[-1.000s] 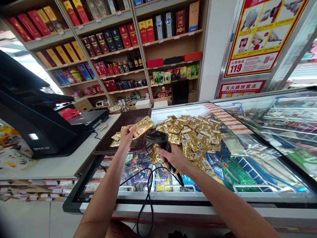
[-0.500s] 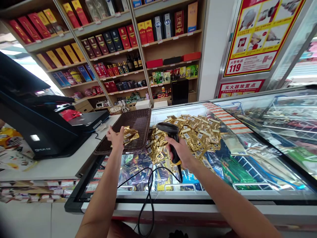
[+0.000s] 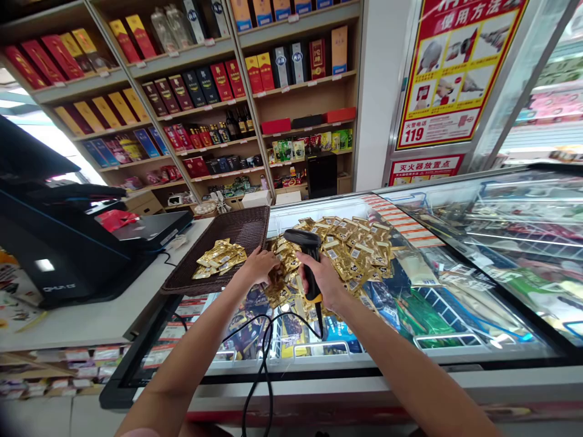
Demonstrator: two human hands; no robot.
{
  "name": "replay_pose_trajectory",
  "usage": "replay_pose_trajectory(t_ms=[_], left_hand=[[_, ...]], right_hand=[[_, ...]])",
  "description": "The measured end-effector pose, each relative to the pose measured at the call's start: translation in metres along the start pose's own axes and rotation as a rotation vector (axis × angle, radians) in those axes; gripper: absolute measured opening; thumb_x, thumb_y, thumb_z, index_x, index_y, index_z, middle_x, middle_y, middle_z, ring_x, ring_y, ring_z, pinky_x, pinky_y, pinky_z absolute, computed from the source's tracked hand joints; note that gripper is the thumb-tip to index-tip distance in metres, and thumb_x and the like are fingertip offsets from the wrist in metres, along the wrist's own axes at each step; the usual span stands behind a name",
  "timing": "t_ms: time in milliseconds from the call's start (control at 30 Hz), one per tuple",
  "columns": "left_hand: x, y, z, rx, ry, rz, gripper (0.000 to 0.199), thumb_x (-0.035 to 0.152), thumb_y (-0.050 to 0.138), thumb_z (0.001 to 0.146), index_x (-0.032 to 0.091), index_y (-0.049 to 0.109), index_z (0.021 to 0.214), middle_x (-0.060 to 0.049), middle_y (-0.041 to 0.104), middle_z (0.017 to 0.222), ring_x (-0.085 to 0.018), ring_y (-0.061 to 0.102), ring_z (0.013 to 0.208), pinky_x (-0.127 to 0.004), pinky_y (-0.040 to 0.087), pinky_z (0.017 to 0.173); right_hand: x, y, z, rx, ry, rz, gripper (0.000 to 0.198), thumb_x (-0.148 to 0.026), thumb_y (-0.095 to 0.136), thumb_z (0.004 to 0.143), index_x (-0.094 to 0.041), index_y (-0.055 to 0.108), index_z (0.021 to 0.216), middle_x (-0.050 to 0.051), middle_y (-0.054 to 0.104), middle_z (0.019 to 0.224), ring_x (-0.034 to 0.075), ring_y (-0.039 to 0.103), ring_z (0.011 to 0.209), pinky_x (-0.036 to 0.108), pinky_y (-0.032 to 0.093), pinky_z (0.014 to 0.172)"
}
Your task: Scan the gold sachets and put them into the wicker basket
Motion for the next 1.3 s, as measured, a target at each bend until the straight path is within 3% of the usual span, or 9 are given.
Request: replay_pose_trajectory(t_ms=[133, 267, 400, 567, 733, 833, 933, 1100, 1300], left_hand=[[0.0, 0.007, 0.001, -0.036, 0.024, 0.007, 0.013, 0.016, 0.078, 0.073, 0.022, 0.072, 0.083, -0.005, 0.071, 0.11, -0.023, 0.062, 0.11, -0.056, 0.02, 0.116], [-0.003, 0.013, 0.002, -0.04, 0.023, -0.006, 0.028, 0.017, 0.084, 0.063, 0.024, 0.072, 0.088, -0.007, 0.072, 0.11, -0.026, 0.059, 0.114, -0.059, 0.015, 0.117], [-0.009, 0.019, 0.002, -0.039, 0.024, -0.023, 0.027, 0.024, 0.091, 0.05, 0.022, 0.071, 0.069, -0.01, 0.074, 0.092, -0.031, 0.059, 0.11, -0.059, 0.009, 0.119], [0.004, 0.018, -0.018, 0.089, 0.096, -0.048, 0.028, 0.039, 0.091, 0.049, 0.022, 0.073, 0.062, -0.011, 0.072, 0.073, -0.034, 0.059, 0.106, -0.054, -0.001, 0.121], [0.027, 0.027, -0.042, 0.035, 0.109, 0.103, 0.029, 0.032, 0.091, 0.054, 0.02, 0.077, 0.077, -0.011, 0.073, 0.075, -0.033, 0.063, 0.103, -0.052, 0.003, 0.122], [0.035, 0.014, -0.054, 0.034, 0.151, -0.104, 0.028, 0.019, 0.084, 0.066, 0.022, 0.075, 0.092, -0.002, 0.071, 0.068, -0.024, 0.069, 0.085, -0.049, 0.012, 0.121], [0.024, -0.011, -0.062, 0.078, 0.173, -0.454, 0.022, 0.02, 0.071, 0.081, 0.026, 0.07, 0.102, 0.0, 0.073, 0.076, -0.019, 0.069, 0.072, -0.045, 0.038, 0.107], [-0.05, -0.044, -0.065, 0.461, -0.042, -1.044, 0.017, 0.033, 0.062, 0.085, 0.024, 0.071, 0.097, -0.004, 0.073, 0.082, -0.019, 0.065, 0.068, -0.028, 0.046, 0.065], [-0.103, 0.001, -0.065, 0.828, -0.347, -1.607, 0.039, 0.048, 0.076, 0.068, 0.016, 0.068, 0.089, -0.005, 0.071, 0.076, -0.016, 0.063, 0.063, -0.025, 0.046, 0.059]], right_hand=[[-0.001, -0.001, 0.0, -0.002, -0.007, 0.006, 0.04, -0.051, 0.076, 0.073, -0.019, 0.052, 0.067, -0.004, 0.054, 0.054, 0.007, 0.044, 0.035, 0.021, 0.034, 0.033], [0.001, 0.0, 0.002, -0.035, -0.006, 0.005, 0.041, -0.052, 0.075, 0.075, -0.019, 0.053, 0.066, -0.004, 0.055, 0.054, 0.008, 0.046, 0.036, 0.021, 0.036, 0.034], [0.001, -0.002, 0.002, -0.028, -0.008, 0.012, 0.04, -0.052, 0.076, 0.073, -0.019, 0.054, 0.068, -0.004, 0.055, 0.055, 0.008, 0.046, 0.036, 0.022, 0.036, 0.035], [-0.003, -0.001, 0.001, -0.023, -0.029, 0.01, 0.041, -0.052, 0.075, 0.075, -0.019, 0.052, 0.065, -0.004, 0.053, 0.054, 0.008, 0.045, 0.036, 0.022, 0.035, 0.034], [-0.001, -0.001, 0.0, -0.03, -0.021, -0.01, 0.04, -0.052, 0.076, 0.074, -0.019, 0.053, 0.069, -0.004, 0.055, 0.055, 0.008, 0.046, 0.036, 0.022, 0.037, 0.035], [0.0, -0.001, -0.001, -0.02, -0.015, -0.004, 0.04, -0.052, 0.076, 0.074, -0.02, 0.053, 0.071, -0.004, 0.056, 0.056, 0.008, 0.046, 0.036, 0.022, 0.037, 0.034], [0.001, -0.001, -0.002, -0.018, -0.011, 0.011, 0.04, -0.052, 0.076, 0.074, -0.02, 0.052, 0.072, -0.005, 0.056, 0.057, 0.008, 0.046, 0.036, 0.022, 0.036, 0.034], [-0.009, 0.004, -0.006, -0.053, -0.08, -0.022, 0.039, -0.052, 0.075, 0.075, -0.02, 0.052, 0.074, -0.005, 0.055, 0.057, 0.008, 0.046, 0.036, 0.021, 0.036, 0.035], [0.002, 0.026, -0.017, -0.241, -0.019, -0.285, 0.037, -0.054, 0.07, 0.08, -0.022, 0.053, 0.087, -0.006, 0.056, 0.058, 0.008, 0.047, 0.036, 0.02, 0.036, 0.035]])
Point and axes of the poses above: each hand's wrist, its own z-axis towards the middle knuckle, its own y-axis out of the palm, x = y × z, the point moved 9 cm from there along z, towards the middle knuckle
